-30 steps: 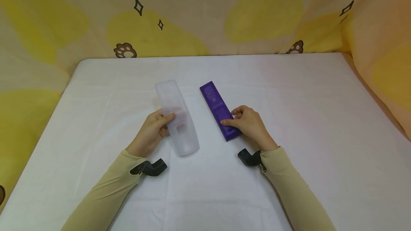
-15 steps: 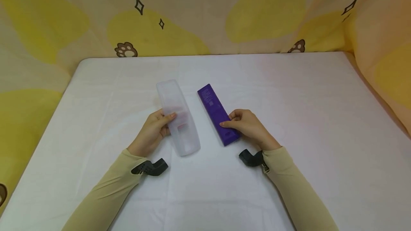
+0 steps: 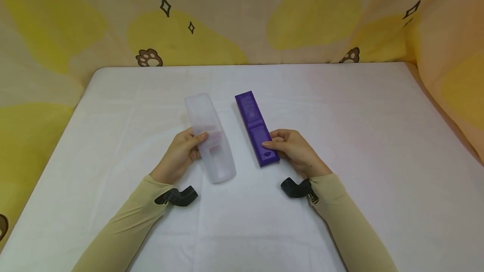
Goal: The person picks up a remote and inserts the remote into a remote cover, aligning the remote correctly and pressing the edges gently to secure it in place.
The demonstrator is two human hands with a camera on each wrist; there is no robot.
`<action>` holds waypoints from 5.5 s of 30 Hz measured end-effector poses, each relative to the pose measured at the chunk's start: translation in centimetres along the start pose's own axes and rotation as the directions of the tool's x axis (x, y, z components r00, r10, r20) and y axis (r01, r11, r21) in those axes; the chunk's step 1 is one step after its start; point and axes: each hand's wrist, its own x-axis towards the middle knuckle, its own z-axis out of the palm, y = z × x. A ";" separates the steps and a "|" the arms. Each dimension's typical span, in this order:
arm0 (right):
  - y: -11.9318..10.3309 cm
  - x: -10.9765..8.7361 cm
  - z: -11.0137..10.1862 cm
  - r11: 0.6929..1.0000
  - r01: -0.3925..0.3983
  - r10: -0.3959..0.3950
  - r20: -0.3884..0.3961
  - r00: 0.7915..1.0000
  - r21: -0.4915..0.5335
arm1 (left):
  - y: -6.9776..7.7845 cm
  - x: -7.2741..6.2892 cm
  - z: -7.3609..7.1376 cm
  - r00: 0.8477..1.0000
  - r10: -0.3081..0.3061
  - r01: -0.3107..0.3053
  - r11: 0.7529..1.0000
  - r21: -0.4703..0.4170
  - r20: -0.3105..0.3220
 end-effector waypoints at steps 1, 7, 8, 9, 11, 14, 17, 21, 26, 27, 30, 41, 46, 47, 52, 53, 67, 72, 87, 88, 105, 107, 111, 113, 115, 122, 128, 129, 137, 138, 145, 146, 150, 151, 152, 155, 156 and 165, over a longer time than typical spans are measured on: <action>0.0 0.0 -0.1 1.000 0.007 -0.007 0.006 1.000 0.024 | 0.0 0.0 0.0 1.000 -0.002 0.002 1.000 0.001 -0.003; -0.1 -0.1 -0.5 0.988 0.043 -0.049 0.036 0.998 0.151 | 0.2 0.1 0.0 1.000 -0.010 0.010 1.000 -0.014 -0.008; -0.1 -0.2 -0.6 0.986 0.045 -0.053 0.044 0.998 0.161 | 0.2 0.1 0.0 1.000 -0.012 0.012 1.000 -0.021 -0.010; -0.2 -0.1 -0.6 0.985 0.048 -0.058 0.053 0.997 0.166 | 0.3 0.2 0.0 1.000 -0.015 0.015 1.000 -0.025 -0.017; -0.2 -0.1 -0.7 0.983 0.048 -0.063 0.079 0.995 0.177 | 0.5 0.3 0.0 1.000 -0.017 0.016 0.999 -0.034 -0.026; -0.3 -0.1 -0.7 0.984 0.046 -0.064 0.103 0.993 0.171 | 0.8 0.6 0.2 1.000 -0.009 0.008 0.999 -0.035 -0.026; -0.4 -0.1 -0.7 0.987 0.035 -0.053 0.110 0.993 0.160 | 1.1 1.2 0.5 0.999 0.005 -0.006 1.000 -0.029 -0.034; -0.4 0.0 -0.7 0.988 0.011 -0.029 0.114 0.993 0.153 | 1.1 2.2 0.8 0.997 0.006 -0.011 0.998 -0.064 -0.072; -0.2 0.0 -0.5 0.986 0.005 -0.027 0.129 0.991 0.167 | 0.4 3.1 0.8 0.997 -0.014 0.005 0.992 -0.125 -0.070; -0.2 0.0 -0.5 0.987 0.006 -0.028 0.131 0.991 0.163 | 0.3 3.1 0.7 0.997 -0.017 0.009 0.992 -0.123 -0.071; -0.3 -0.2 -0.3 0.993 -0.004 -0.011 0.129 0.992 0.114 | 0.0 3.2 0.5 0.998 -0.010 0.002 0.993 -0.122 -0.064; -0.3 -0.5 -0.1 0.999 -0.041 0.040 0.046 0.998 0.022 | 0.0 3.0 0.1 0.999 0.034 -0.039 0.990 -0.136 -0.041; -0.4 -0.4 0.2 0.999 -0.038 0.039 -0.037 0.999 0.027 | 0.1 3.0 0.2 0.999 0.031 -0.038 0.984 -0.171 -0.044; -0.4 -0.3 0.3 0.999 -0.034 0.035 -0.038 0.999 0.019 | 0.1 3.0 0.2 0.998 0.028 -0.036 0.984 -0.176 -0.049; -0.4 -0.2 0.6 0.999 -0.030 0.031 -0.045 0.999 0.019 | 0.1 3.2 0.3 0.998 0.022 -0.035 0.978 -0.207 -0.066; -0.4 -0.2 0.6 0.999 -0.029 0.030 -0.045 0.999 0.022 | 0.1 3.2 0.3 0.997 0.021 -0.036 0.976 -0.215 -0.071; -0.1 -0.2 0.6 0.999 0.003 -0.003 0.002 1.000 -0.045 | 0.3 3.3 -0.1 0.984 0.034 -0.087 0.948 -0.305 -0.174; -0.1 -0.2 0.6 0.997 0.018 -0.015 0.039 0.999 -0.080 | 0.3 3.4 -0.2 0.980 0.048 -0.113 0.934 -0.338 -0.194; -0.1 -0.2 0.7 0.992 0.019 -0.008 0.088 0.996 -0.122 | 0.6 3.2 -0.3 0.973 0.106 -0.184 0.895 -0.407 -0.207; -0.1 -0.2 0.7 0.992 0.019 -0.008 0.087 0.996 -0.126 | 0.6 3.2 -0.3 0.973 0.112 -0.187 0.896 -0.403 -0.204; -0.3 -0.3 0.4 0.975 0.050 -0.023 0.123 0.992 -0.218 | 0.7 3.0 0.0 0.972 0.178 -0.226 0.891 -0.393 -0.153; -0.3 -0.3 0.5 0.977 0.043 -0.016 0.130 0.991 -0.208 | 0.7 3.0 0.1 0.972 0.183 -0.228 0.892 -0.392 -0.148; -0.3 -0.3 0.5 0.975 0.047 -0.017 0.135 0.991 -0.219 | 0.7 2.8 0.1 0.972 0.198 -0.233 0.895 -0.380 -0.130; -0.3 -0.3 0.5 0.970 0.056 -0.025 0.131 0.991 -0.238 | 0.7 2.8 0.1 0.971 0.205 -0.235 0.896 -0.376 -0.120; -0.3 -0.3 0.5 0.964 0.065 -0.034 0.125 0.992 -0.257 | 0.6 2.8 0.1 0.974 0.207 -0.228 0.895 -0.383 -0.095; -0.3 -0.4 0.6 0.961 0.051 -0.027 0.091 0.995 -0.271 | 0.1 2.9 0.1 0.984 0.174 -0.145 0.899 -0.414 0.035; -0.1 -0.4 0.8 0.975 0.054 -0.041 0.062 0.997 -0.217 | -0.1 2.8 0.8 0.986 0.165 -0.138 0.895 -0.424 0.027; -0.1 -0.4 0.9 0.979 0.055 -0.045 0.054 0.998 -0.195 | -0.1 2.8 1.0 0.986 0.165 -0.141 0.892 -0.429 0.017; 0.2 -0.6 1.8 0.998 0.047 -0.048 -0.005 0.999 -0.035 | -0.2 2.7 1.6 0.981 0.196 -0.176 0.874 -0.453 -0.005; 0.2 -0.6 1.9 0.999 0.045 -0.045 -0.013 0.999 -0.024 | -0.2 2.7 1.6 0.980 0.199 -0.181 0.873 -0.453 -0.007; 0.3 -0.5 2.2 0.999 0.051 -0.051 -0.049 0.997 -0.003 | -0.3 2.7 1.7 0.977 0.214 -0.206 0.892 -0.401 -0.027; 0.4 -0.5 2.3 0.998 0.057 -0.057 -0.050 0.997 -0.001 | -0.3 2.7 1.7 0.976 0.216 -0.210 0.896 -0.392 -0.027; 0.4 -0.6 2.7 0.996 0.090 -0.089 -0.056 0.994 0.006 | -0.5 2.7 1.9 0.971 0.237 -0.228 0.901 -0.369 -0.020; 0.4 -0.6 2.8 0.995 0.097 -0.096 -0.059 0.994 0.009 | -0.5 2.7 1.9 0.970 0.240 -0.231 0.901 -0.366 -0.020; 0.4 -0.6 3.0 0.995 0.102 -0.100 -0.061 0.993 0.018 | -0.5 2.8 2.0 0.970 0.243 -0.234 0.901 -0.365 -0.021; 0.5 -0.7 3.4 0.993 0.114 -0.112 -0.073 0.991 0.022 | -0.5 2.8 2.1 0.969 0.248 -0.240 0.903 -0.356 -0.023; 0.5 -0.7 3.6 0.993 0.116 -0.114 -0.077 0.991 0.024 | -0.4 2.7 2.1 0.968 0.250 -0.243 0.905 -0.350 -0.024; 0.8 -0.7 4.3 0.992 0.127 -0.124 -0.102 0.987 0.022 | -0.3 2.5 2.4 0.965 0.260 -0.250 0.905 -0.343 -0.018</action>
